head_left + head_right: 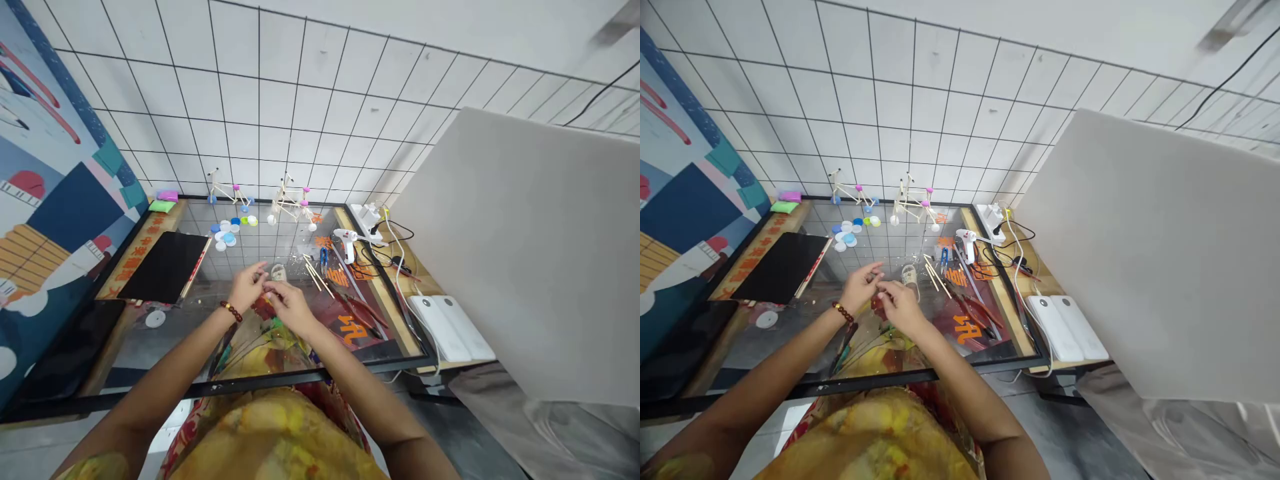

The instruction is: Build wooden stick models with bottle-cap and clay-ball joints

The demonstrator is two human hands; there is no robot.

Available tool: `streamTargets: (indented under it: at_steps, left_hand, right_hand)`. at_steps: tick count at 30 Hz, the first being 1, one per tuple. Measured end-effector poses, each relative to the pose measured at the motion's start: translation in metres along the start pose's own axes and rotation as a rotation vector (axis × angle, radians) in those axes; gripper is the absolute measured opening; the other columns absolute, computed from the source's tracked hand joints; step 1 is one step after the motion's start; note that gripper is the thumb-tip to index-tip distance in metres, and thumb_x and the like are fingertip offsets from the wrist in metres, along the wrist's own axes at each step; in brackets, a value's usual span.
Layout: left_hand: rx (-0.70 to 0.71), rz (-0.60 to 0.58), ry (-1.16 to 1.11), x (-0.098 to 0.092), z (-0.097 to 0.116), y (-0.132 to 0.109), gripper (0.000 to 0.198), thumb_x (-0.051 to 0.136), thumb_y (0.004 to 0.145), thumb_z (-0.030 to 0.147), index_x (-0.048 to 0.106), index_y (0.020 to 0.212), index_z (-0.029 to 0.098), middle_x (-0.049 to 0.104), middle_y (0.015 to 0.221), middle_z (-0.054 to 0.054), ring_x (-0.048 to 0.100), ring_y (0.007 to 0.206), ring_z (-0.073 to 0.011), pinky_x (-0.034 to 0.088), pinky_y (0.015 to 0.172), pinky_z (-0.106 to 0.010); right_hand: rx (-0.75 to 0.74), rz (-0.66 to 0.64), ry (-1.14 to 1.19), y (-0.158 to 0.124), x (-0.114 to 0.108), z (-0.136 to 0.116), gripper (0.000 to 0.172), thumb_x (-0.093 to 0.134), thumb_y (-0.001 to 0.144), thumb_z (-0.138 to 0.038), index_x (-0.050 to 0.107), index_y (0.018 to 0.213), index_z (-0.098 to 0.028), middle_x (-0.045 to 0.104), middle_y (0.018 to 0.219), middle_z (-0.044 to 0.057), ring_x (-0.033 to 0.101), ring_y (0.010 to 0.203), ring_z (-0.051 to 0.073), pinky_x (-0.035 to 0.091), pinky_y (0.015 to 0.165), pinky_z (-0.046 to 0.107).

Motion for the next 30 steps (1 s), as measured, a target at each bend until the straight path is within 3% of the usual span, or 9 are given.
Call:
streamTargets:
  at_steps: [4, 6, 8, 13, 16, 19, 21, 25, 30]
  left_hand:
    - [-0.072, 0.280, -0.139, -0.016, -0.013, 0.007, 0.034, 0.052, 0.085, 0.029, 0.067, 0.111, 0.014, 0.067, 0.072, -0.002, 0.057, 0.059, -0.0110, 0.049, 0.061, -0.024]
    - [-0.036, 0.369, -0.142, -0.027, -0.016, 0.010, 0.034, 0.050, 0.086, 0.030, 0.067, 0.111, 0.014, 0.064, 0.068, -0.001, 0.058, 0.062, -0.0117, 0.049, 0.065, -0.024]
    - [-0.026, 0.401, -0.154, -0.034, -0.020, 0.009, 0.034, 0.050, 0.086, 0.029, 0.066, 0.111, 0.014, 0.062, 0.066, 0.000, 0.058, 0.062, -0.0119, 0.049, 0.065, -0.024]
    - [-0.037, 0.385, -0.202, -0.032, -0.025, 0.008, 0.033, 0.052, 0.086, 0.029, 0.065, 0.113, 0.015, 0.063, 0.067, 0.000, 0.058, 0.062, -0.0120, 0.048, 0.064, -0.025]
    - [-0.054, 0.354, -0.226, -0.025, -0.025, 0.010, 0.033, 0.052, 0.086, 0.027, 0.065, 0.113, 0.014, 0.064, 0.066, 0.000, 0.055, 0.057, -0.0109, 0.047, 0.060, -0.023]
    - [-0.060, 0.322, -0.261, -0.018, -0.025, 0.011, 0.031, 0.052, 0.086, 0.024, 0.066, 0.112, 0.014, 0.065, 0.067, -0.001, 0.057, 0.059, -0.0111, 0.046, 0.061, -0.023]
    - [-0.036, 0.328, -0.250, -0.014, -0.026, 0.012, 0.031, 0.054, 0.085, 0.022, 0.066, 0.113, 0.016, 0.068, 0.074, -0.002, 0.058, 0.061, -0.0102, 0.046, 0.064, -0.022]
    - [-0.016, 0.269, -0.238, -0.009, -0.028, 0.012, 0.040, 0.063, 0.078, 0.021, 0.064, 0.119, 0.020, 0.069, 0.084, -0.001, 0.045, 0.048, -0.0056, 0.040, 0.052, -0.020]
    - [-0.007, 0.224, -0.143, -0.007, -0.023, 0.009, 0.028, 0.063, 0.082, 0.031, 0.071, 0.108, 0.021, 0.068, 0.072, 0.000, 0.054, 0.059, -0.0102, 0.044, 0.062, -0.023]
  right_hand:
    - [-0.211, -0.293, -0.199, -0.021, 0.028, -0.019, 0.072, 0.050, 0.092, -0.050, 0.029, 0.149, -0.012, 0.039, 0.150, 0.021, 0.037, 0.139, 0.030, 0.036, 0.111, 0.048]
    - [-0.306, -0.406, -0.273, -0.029, 0.036, -0.025, 0.082, 0.048, 0.089, -0.059, 0.028, 0.149, -0.007, 0.028, 0.155, 0.024, 0.023, 0.146, 0.033, 0.027, 0.116, 0.051]
    - [-0.342, -0.429, -0.313, -0.031, 0.037, -0.023, 0.080, 0.047, 0.090, -0.058, 0.030, 0.148, -0.005, 0.029, 0.155, 0.024, 0.023, 0.146, 0.032, 0.025, 0.118, 0.049]
    - [-0.130, -0.165, -0.447, -0.012, 0.006, 0.010, 0.045, 0.045, 0.096, -0.028, 0.050, 0.137, -0.011, 0.053, 0.140, 0.018, 0.049, 0.130, 0.027, 0.040, 0.108, 0.045]
    - [-0.204, -0.134, -0.507, 0.000, -0.010, 0.036, 0.042, 0.049, 0.095, -0.029, 0.052, 0.134, -0.015, 0.054, 0.140, 0.015, 0.051, 0.127, 0.027, 0.040, 0.105, 0.047]
    - [-0.250, 0.027, -0.542, 0.003, -0.019, 0.053, 0.035, 0.048, 0.096, -0.033, 0.061, 0.123, -0.015, 0.066, 0.117, 0.014, 0.059, 0.108, 0.025, 0.047, 0.092, 0.042]
    - [-0.276, 0.143, -0.591, 0.002, -0.026, 0.059, 0.029, 0.049, 0.095, -0.033, 0.065, 0.114, -0.017, 0.067, 0.106, 0.012, 0.059, 0.099, 0.024, 0.046, 0.085, 0.039]
    - [-0.345, 0.288, -0.695, -0.004, -0.041, 0.063, 0.019, 0.053, 0.092, -0.028, 0.069, 0.098, -0.020, 0.065, 0.085, 0.007, 0.055, 0.079, 0.021, 0.041, 0.072, 0.034]
    - [-0.367, 0.338, -0.737, -0.007, -0.048, 0.066, 0.015, 0.055, 0.090, -0.025, 0.068, 0.094, -0.021, 0.064, 0.079, 0.005, 0.053, 0.075, 0.020, 0.037, 0.069, 0.033]
Point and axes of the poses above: each hand's wrist, its own y-axis towards the middle knuckle, its own x-axis out of the palm, z = x × y, the point moved 1 cm from there along y, towards the middle knuckle
